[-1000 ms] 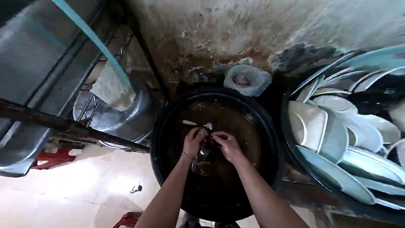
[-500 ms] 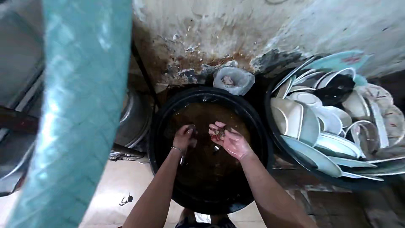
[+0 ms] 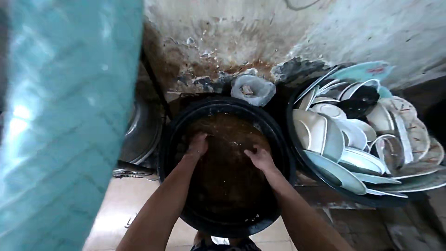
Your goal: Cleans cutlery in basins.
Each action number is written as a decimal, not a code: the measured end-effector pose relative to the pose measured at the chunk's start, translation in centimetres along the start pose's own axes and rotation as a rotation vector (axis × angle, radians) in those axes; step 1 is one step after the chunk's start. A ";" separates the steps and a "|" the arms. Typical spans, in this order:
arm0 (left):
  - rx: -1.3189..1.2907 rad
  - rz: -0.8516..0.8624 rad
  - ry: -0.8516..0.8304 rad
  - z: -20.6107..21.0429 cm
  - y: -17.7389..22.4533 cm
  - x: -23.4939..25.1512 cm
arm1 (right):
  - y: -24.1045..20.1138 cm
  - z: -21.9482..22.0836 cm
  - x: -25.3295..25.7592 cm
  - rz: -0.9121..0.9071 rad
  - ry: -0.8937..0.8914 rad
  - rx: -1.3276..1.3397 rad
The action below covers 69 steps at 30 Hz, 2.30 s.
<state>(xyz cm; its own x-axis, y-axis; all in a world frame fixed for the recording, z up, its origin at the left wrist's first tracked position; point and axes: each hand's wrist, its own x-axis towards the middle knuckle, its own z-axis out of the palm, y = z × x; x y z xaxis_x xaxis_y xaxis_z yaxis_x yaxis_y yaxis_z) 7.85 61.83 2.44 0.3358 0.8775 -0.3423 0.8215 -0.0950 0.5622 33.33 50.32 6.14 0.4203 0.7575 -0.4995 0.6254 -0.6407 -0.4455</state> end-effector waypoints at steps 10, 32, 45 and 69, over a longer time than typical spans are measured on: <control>0.047 -0.260 -0.311 2.9 3.7 -2.6 | -1.4 5.8 -1.1 -0.071 -0.221 -0.069; -0.356 0.012 -0.404 0.7 1.9 -5.0 | -0.3 -3.2 -0.8 -0.306 -0.051 0.831; -0.938 -0.195 -0.392 0.3 6.9 -5.0 | -3.0 -0.9 -0.2 -0.173 -0.146 0.917; -0.894 -0.398 0.134 4.3 -0.4 -5.4 | -11.2 -14.9 9.9 -0.307 0.387 0.601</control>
<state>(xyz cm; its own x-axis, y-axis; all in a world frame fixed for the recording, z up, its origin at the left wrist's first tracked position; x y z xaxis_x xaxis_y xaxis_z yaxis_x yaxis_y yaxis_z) 7.71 55.10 0.86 0.0101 0.8198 -0.5726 0.1943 0.5601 0.8053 40.27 66.85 17.21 0.5548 0.8309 -0.0431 0.3335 -0.2696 -0.9034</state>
